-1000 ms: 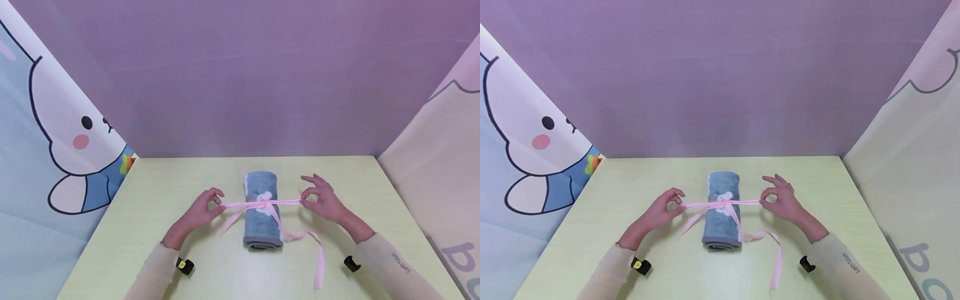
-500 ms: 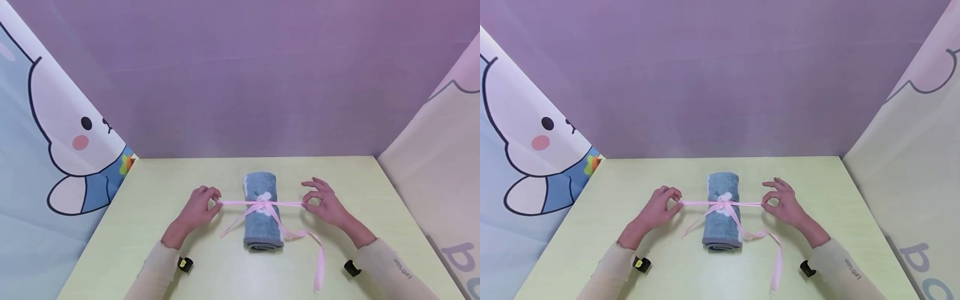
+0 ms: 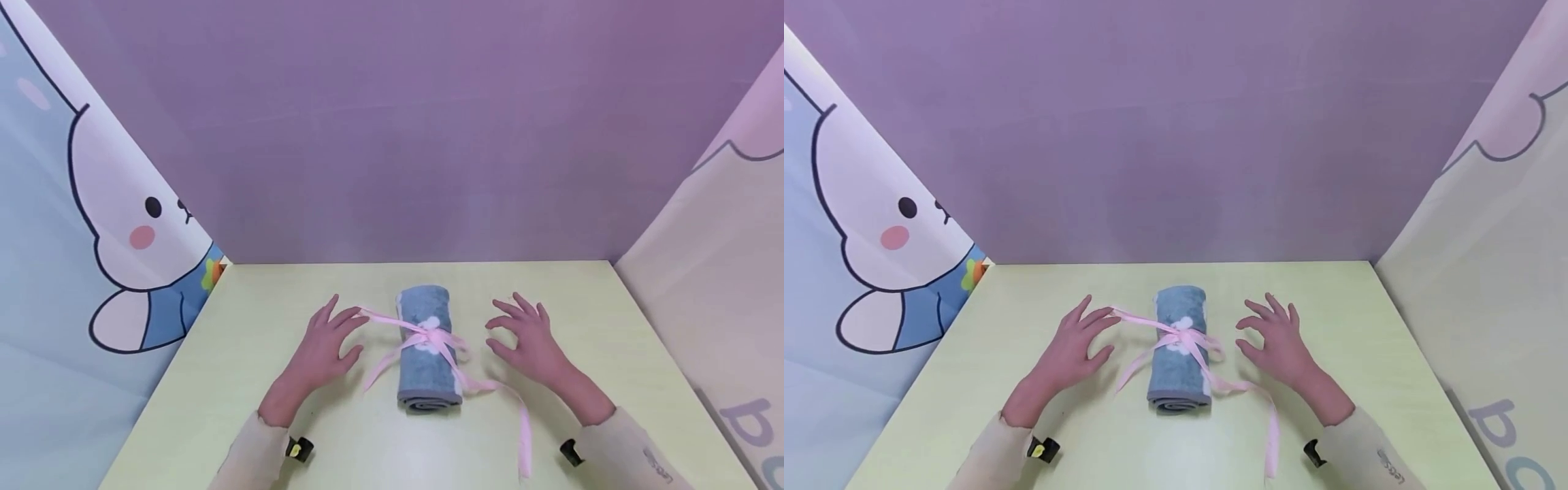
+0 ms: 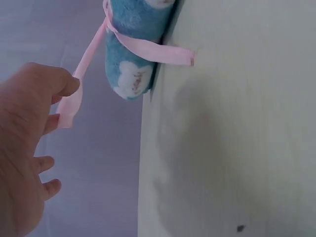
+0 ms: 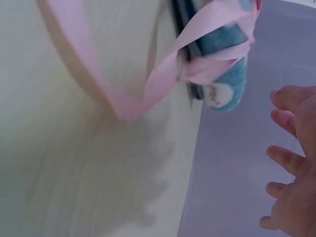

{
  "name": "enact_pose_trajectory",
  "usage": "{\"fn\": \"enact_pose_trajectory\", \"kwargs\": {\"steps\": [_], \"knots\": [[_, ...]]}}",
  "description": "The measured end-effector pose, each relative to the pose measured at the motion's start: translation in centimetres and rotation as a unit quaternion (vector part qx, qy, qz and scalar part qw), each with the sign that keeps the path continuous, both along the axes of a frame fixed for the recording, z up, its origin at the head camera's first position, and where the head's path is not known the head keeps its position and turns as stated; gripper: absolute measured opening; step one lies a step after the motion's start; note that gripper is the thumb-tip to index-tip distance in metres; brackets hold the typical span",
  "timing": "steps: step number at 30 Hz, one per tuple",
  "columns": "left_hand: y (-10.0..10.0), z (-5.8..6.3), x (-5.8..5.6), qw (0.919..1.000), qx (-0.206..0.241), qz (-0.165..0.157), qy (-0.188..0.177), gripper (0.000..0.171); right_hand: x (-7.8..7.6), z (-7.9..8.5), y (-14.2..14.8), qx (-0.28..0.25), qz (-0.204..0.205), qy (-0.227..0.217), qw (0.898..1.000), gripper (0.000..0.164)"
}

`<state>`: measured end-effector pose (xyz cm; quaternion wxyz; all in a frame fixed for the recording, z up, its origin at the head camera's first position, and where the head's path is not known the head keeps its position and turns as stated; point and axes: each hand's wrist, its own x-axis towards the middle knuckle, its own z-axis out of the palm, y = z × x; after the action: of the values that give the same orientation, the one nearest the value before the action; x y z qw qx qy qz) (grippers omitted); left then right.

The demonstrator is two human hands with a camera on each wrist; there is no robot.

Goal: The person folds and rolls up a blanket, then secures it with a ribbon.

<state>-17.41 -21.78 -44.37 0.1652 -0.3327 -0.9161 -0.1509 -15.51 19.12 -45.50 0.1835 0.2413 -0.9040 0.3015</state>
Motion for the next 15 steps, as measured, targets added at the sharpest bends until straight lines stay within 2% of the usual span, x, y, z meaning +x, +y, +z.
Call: {"fn": "enact_pose_trajectory", "kwargs": {"steps": [3, 6, 10, 13, 15], "knots": [[0.0, 0.1, 0.8, 0.9994, 0.024, -0.003, 0.024, 0.048, 1.5, 0.3, -0.5, 0.004, 0.016, -0.024, 1.0, 0.031], [0.2, 0.1, 1.5, 0.9964, 0.073, -0.007, 0.042, 0.044, 3.3, 0.6, -1.3, 0.012, 0.041, -0.091, 0.995, 0.049], [1.1, 0.0, 2.5, 0.9877, 0.143, -0.001, 0.062, 0.039, 5.0, 0.6, -2.5, 0.024, 0.061, -0.171, 0.983, 0.066], [2.4, -0.1, 3.3, 0.9844, 0.166, 0.008, 0.056, 0.035, 5.3, 0.4, -3.4, 0.034, 0.069, -0.174, 0.982, 0.076], [3.7, -0.2, 4.0, 0.987, 0.159, 0.009, 0.022, 0.035, 5.2, 0.3, -3.9, 0.053, 0.066, -0.156, 0.984, 0.085]]}}
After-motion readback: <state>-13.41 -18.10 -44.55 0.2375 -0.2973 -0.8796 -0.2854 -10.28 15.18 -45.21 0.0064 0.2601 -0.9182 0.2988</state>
